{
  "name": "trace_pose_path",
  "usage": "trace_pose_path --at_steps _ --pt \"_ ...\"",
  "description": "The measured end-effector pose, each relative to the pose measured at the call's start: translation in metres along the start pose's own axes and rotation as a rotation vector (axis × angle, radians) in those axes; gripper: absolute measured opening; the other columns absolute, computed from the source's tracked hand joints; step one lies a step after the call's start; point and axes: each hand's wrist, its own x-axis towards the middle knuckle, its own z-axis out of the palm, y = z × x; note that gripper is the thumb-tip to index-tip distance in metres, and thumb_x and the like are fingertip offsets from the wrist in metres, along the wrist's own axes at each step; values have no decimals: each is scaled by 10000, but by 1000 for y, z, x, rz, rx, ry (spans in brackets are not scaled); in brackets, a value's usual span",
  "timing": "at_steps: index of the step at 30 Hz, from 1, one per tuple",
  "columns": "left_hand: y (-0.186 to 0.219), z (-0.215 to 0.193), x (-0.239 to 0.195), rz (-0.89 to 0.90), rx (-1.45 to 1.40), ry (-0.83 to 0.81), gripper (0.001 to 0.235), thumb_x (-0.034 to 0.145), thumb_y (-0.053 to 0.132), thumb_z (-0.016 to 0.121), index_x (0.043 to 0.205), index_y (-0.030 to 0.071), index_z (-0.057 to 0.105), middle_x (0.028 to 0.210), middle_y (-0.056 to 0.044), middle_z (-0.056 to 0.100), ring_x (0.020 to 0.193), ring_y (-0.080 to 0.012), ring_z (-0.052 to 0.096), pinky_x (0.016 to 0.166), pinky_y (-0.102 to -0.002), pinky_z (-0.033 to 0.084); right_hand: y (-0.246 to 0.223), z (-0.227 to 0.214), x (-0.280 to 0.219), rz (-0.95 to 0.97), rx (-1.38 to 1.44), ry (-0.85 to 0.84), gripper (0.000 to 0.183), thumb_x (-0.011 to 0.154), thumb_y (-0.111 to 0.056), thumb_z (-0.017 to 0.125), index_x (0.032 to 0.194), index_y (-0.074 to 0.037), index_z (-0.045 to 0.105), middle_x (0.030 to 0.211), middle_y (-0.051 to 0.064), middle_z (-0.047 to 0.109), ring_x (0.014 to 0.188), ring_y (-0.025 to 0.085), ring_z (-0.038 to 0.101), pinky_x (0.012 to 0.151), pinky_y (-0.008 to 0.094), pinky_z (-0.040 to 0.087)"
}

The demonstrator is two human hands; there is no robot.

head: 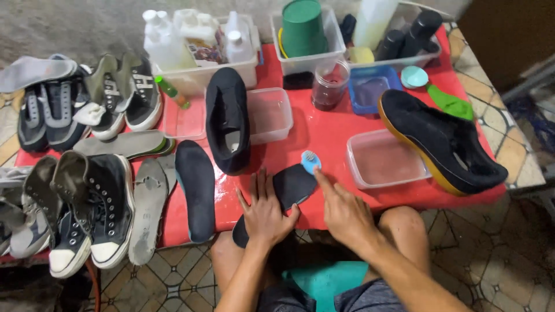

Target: The person scrubs a black shoe insole with a blue toothbrush and water on a red table. They flip the insole to clean both sides and then wipe the table surface with a green cloth.

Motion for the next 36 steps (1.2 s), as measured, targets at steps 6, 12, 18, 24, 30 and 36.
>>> trace_pose_path --at_steps 6,12,18,24,30,36 --pt "-1 3 -3 15 17 6 981 692 628 564 1501 86 444 1605 -111 382 1493 -294 314 1189 -679 62 13 52 1 -54 -48 -201 640 956 -186 437 1582 -314 386 901 172 684 798 449 735 671 594 597" --pt "0 2 1 1 3 -34 1006 683 647 581 1506 92 422 1601 -111 376 1501 -297 300 1174 -690 113 13 31 27 -99 -35 64 628 928 -90 480 1552 -61 415 814 286 690 793 545 715 670 649 579" --pt "-2 4 -5 12 3 3 984 692 622 577 1511 98 425 1610 -106 370 1494 -297 309 1183 -679 74 9 60 14 -132 -28 -56 583 961 -195 491 1540 -246 453 809 208 698 805 473 748 635 586 606" --pt "2 -5 -2 -6 -38 -57 1000 670 624 593 1495 84 427 1616 -124 347 1503 -313 289 1180 -701 75 9 47 23 -132 -141 281 426 886 -145 576 1292 -57 669 697 254 672 657 467 733 559 569 600" --pt "0 0 -3 -2 -40 -32 956 702 611 584 1487 86 440 1628 -118 337 1501 -306 294 1187 -690 55 3 32 38 -81 25 -46 645 870 -161 530 1503 -286 521 770 242 713 838 481 738 710 615 588" --pt "-1 3 -10 -19 -19 -36 977 674 629 595 1474 85 459 1617 -119 359 1487 -313 323 1162 -714 141 -21 36 20 -16 55 -77 697 852 -135 527 1532 -284 486 812 243 732 849 476 749 702 604 603"
